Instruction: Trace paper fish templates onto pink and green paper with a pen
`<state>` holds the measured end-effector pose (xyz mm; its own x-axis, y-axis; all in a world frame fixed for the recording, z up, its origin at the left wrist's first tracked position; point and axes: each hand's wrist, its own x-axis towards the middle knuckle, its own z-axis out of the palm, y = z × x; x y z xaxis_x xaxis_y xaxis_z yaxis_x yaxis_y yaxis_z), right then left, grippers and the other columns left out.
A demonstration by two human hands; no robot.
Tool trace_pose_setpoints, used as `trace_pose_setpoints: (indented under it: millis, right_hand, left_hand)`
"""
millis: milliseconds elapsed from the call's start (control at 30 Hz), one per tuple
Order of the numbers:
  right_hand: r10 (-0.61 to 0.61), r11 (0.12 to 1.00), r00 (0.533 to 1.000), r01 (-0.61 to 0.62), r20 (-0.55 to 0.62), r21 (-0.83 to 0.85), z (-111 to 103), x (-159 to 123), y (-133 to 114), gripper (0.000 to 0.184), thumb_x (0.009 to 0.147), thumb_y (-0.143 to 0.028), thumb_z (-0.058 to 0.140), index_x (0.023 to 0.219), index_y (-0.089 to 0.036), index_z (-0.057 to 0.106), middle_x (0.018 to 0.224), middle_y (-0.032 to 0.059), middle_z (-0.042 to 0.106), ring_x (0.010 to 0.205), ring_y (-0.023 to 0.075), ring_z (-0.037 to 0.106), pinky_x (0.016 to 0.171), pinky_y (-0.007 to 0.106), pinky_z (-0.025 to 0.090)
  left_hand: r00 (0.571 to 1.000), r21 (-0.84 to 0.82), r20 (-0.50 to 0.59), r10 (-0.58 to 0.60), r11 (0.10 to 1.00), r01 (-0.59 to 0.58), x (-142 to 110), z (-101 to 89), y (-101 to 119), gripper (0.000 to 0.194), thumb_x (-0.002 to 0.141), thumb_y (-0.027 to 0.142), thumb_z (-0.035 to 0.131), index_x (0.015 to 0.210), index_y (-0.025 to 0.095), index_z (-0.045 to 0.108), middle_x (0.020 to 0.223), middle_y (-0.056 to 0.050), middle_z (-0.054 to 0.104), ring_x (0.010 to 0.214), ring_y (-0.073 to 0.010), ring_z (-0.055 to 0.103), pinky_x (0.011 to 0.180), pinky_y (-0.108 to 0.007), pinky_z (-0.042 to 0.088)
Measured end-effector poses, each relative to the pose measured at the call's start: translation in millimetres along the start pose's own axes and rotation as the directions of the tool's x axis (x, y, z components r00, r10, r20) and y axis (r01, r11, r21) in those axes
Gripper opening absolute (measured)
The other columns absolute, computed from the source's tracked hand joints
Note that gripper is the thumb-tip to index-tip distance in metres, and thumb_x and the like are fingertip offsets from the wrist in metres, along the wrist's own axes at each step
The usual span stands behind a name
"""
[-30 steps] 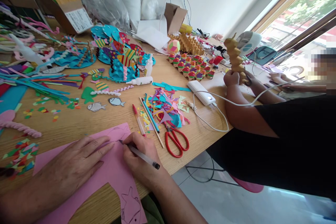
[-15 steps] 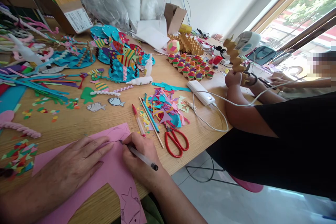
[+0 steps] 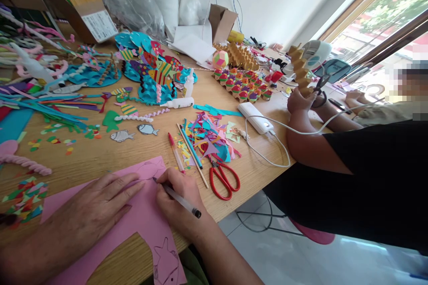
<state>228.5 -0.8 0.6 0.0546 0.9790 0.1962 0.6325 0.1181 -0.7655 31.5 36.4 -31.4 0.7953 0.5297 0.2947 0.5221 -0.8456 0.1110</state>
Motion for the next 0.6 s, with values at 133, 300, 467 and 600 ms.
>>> trace_pose_setpoints:
  millis: [133,300,467,600]
  right_hand:
    - [0.007,1.0,1.0,-0.007,-0.008,-0.005,-0.6,1.0,-1.0,0.012,0.072,-0.009,0.051,0.07,-0.019,0.057,0.057,-0.0041,0.057,0.052,0.0096,0.052,0.053,0.019,0.039]
    - [0.007,1.0,1.0,-0.007,-0.011,-0.016,1.8,-0.4,2.6,0.014,0.071,-0.008,0.05,0.072,-0.02,0.058,0.062,-0.0029,0.061,0.055,0.0106,0.054,0.054,0.02,0.04]
    - [0.034,0.999,0.999,-0.034,-0.008,0.01,-0.3,0.4,1.4,0.012,0.07,-0.009,0.05,0.07,-0.02,0.056,0.06,-0.0036,0.058,0.055,0.0103,0.053,0.054,0.02,0.04]
    - [0.115,0.99,0.993,-0.114,0.0,0.079,-4.1,2.8,-2.2,0.009,0.071,-0.015,0.049,0.067,-0.02,0.055,0.058,-0.0035,0.055,0.054,0.0108,0.049,0.052,0.021,0.038]
  left_hand:
    - [1.0,0.002,0.013,0.0,1.0,0.0,-1.1,0.8,0.0,0.04,0.091,0.006,0.033,0.122,0.017,0.055,0.118,-0.006,0.061,0.105,-0.0242,0.052,0.089,-0.04,0.045]
    - [1.0,-0.005,-0.011,-0.001,1.0,0.001,-0.4,1.5,0.5,0.04,0.091,0.006,0.032,0.119,0.017,0.057,0.116,-0.006,0.062,0.105,-0.0226,0.054,0.088,-0.039,0.045]
    - [0.999,0.0,-0.03,0.013,1.0,-0.013,1.9,-0.8,0.2,0.037,0.092,0.008,0.032,0.117,0.015,0.059,0.114,-0.007,0.063,0.102,-0.0238,0.054,0.087,-0.04,0.046]
    - [1.0,-0.006,-0.024,0.016,1.0,-0.016,1.1,-0.7,-0.4,0.037,0.091,0.007,0.034,0.118,0.015,0.058,0.115,-0.007,0.062,0.103,-0.0236,0.053,0.087,-0.039,0.046]
